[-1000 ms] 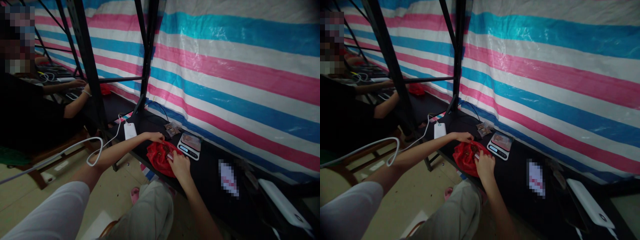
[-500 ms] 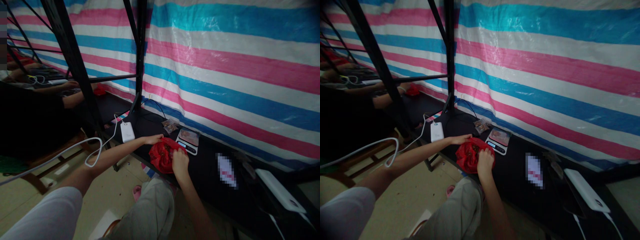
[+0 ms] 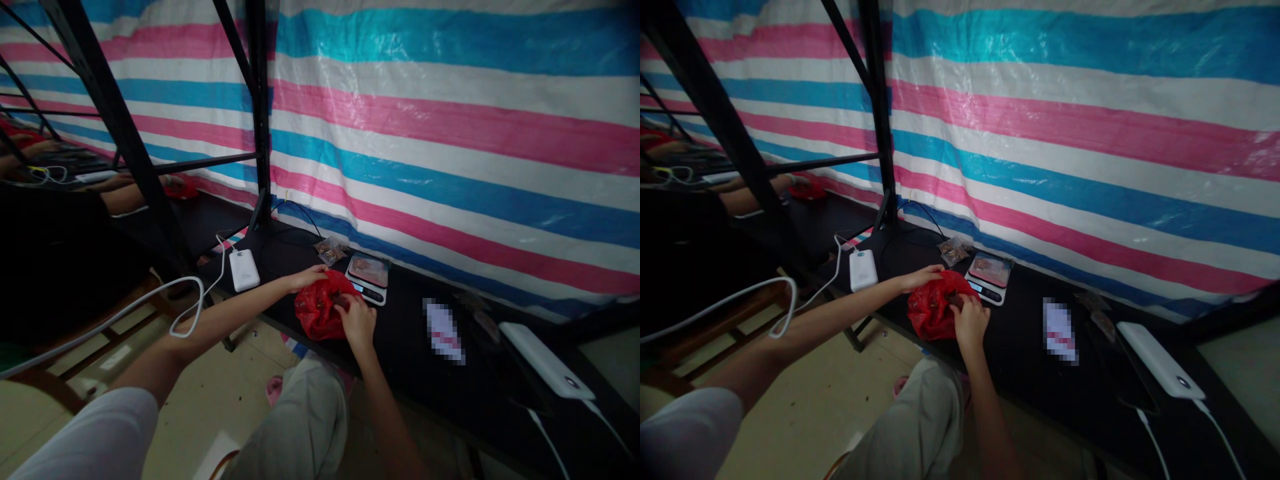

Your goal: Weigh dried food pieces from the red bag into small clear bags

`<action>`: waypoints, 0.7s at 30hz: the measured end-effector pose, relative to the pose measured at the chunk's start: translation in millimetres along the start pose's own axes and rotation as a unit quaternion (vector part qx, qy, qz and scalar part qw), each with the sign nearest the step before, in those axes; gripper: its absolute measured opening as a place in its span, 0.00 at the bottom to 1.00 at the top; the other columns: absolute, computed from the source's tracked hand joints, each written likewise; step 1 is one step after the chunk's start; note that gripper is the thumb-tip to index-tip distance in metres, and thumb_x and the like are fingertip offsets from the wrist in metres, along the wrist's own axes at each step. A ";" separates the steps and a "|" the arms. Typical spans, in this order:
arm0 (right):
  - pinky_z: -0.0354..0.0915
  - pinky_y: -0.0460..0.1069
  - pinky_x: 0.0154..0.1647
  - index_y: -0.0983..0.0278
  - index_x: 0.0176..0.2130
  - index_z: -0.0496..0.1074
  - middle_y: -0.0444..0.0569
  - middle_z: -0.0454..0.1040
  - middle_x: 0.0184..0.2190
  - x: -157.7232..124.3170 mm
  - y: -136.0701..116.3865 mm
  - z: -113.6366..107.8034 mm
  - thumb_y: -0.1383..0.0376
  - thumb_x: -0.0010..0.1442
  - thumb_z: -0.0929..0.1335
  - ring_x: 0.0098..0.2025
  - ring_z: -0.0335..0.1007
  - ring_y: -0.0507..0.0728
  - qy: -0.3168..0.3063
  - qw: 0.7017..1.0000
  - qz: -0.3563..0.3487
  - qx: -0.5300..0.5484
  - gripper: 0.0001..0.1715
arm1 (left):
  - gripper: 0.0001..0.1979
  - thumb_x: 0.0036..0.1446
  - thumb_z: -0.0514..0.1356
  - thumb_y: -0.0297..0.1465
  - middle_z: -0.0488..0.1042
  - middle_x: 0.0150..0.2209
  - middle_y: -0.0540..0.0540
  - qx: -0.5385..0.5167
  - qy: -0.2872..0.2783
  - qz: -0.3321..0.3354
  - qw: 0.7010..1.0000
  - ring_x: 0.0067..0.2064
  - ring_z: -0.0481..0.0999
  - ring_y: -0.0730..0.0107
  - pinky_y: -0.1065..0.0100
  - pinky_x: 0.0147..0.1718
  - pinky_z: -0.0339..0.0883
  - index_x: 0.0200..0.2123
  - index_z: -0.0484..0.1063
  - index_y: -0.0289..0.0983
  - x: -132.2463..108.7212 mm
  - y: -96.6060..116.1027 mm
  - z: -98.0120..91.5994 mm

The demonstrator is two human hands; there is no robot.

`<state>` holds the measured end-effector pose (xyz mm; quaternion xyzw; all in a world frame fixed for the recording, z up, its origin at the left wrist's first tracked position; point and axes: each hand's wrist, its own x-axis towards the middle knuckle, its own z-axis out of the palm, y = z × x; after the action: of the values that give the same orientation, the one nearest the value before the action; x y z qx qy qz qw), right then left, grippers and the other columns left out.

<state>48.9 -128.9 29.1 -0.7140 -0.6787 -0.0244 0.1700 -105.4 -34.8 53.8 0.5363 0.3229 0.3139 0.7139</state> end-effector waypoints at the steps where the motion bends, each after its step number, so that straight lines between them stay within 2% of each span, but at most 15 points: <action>1: 0.54 0.52 0.39 0.59 0.44 0.69 0.52 0.71 0.41 0.2 1.1 1.0 0.59 0.57 0.63 0.43 0.67 0.59 0.003 1.000 0.001 0.013 0.15 | 0.10 0.44 0.61 0.29 0.66 0.26 0.54 -0.009 -0.001 -0.005 1.000 0.26 0.67 0.79 0.75 0.27 0.58 0.27 0.60 0.34 0.2 -0.1 1.0; 6: 0.56 0.51 0.41 0.58 0.44 0.69 0.49 0.72 0.43 3.0 8.5 9.0 0.59 0.56 0.63 0.44 0.67 0.57 -0.002 0.994 0.009 0.112 0.16 | 0.11 0.44 0.61 0.30 0.67 0.26 0.52 -0.025 0.001 -0.004 1.000 0.26 0.68 0.78 0.74 0.29 0.61 0.29 0.60 0.35 4.2 -0.5 0.3; 8: 0.58 0.51 0.42 0.58 0.44 0.69 0.46 0.73 0.42 5.0 13.2 14.0 0.58 0.55 0.64 0.43 0.68 0.56 -0.009 0.983 0.026 0.184 0.16 | 0.10 0.46 0.59 0.30 0.67 0.27 0.52 0.019 0.017 0.015 1.000 0.26 0.69 0.78 0.74 0.30 0.62 0.29 0.60 0.34 7.6 0.9 -5.7; 9: 0.59 0.51 0.43 0.58 0.44 0.69 0.45 0.74 0.41 6.1 15.9 16.5 0.57 0.54 0.64 0.41 0.69 0.55 -0.012 0.974 0.036 0.225 0.17 | 0.08 0.48 0.58 0.30 0.67 0.27 0.51 0.075 0.028 0.023 0.996 0.26 0.69 0.78 0.74 0.30 0.63 0.29 0.60 0.34 9.7 2.1 -10.1; 11: 0.60 0.51 0.44 0.59 0.43 0.70 0.45 0.74 0.40 8.2 21.3 20.5 0.56 0.52 0.65 0.39 0.70 0.55 -0.008 0.948 0.050 0.313 0.19 | 0.06 0.51 0.54 0.30 0.67 0.26 0.51 0.229 0.049 0.029 0.972 0.26 0.68 0.78 0.74 0.29 0.62 0.29 0.60 0.34 13.8 5.1 -21.3; 13: 0.61 0.52 0.46 0.60 0.43 0.70 0.47 0.74 0.42 9.9 26.2 21.9 0.55 0.50 0.66 0.39 0.70 0.56 0.012 0.917 0.050 0.395 0.21 | 0.05 0.52 0.52 0.30 0.66 0.25 0.52 0.357 0.060 0.021 0.932 0.26 0.67 0.77 0.75 0.28 0.61 0.28 0.62 0.33 17.0 8.8 -34.7; 17: 0.61 0.53 0.46 0.63 0.44 0.71 0.51 0.74 0.42 12.2 36.5 14.0 0.54 0.48 0.67 0.42 0.69 0.58 0.053 0.865 0.043 0.497 0.24 | 0.06 0.50 0.53 0.30 0.69 0.27 0.50 0.452 0.071 -0.003 0.889 0.29 0.68 0.73 0.73 0.29 0.62 0.29 0.66 0.32 16.5 18.7 -63.5; 21: 0.61 0.54 0.44 0.64 0.45 0.71 0.52 0.74 0.41 16.3 58.8 0.1 0.54 0.47 0.68 0.41 0.69 0.59 0.075 0.854 0.059 0.511 0.26 | 0.09 0.48 0.56 0.29 0.72 0.35 0.45 0.532 0.090 -0.038 0.841 0.39 0.71 0.63 0.66 0.39 0.62 0.34 0.69 0.34 8.7 38.8 -84.4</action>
<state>107.6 -114.4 21.0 -0.5613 -0.5370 0.2825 0.5629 -171.5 28.4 72.1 0.7904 0.5230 0.1132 0.2981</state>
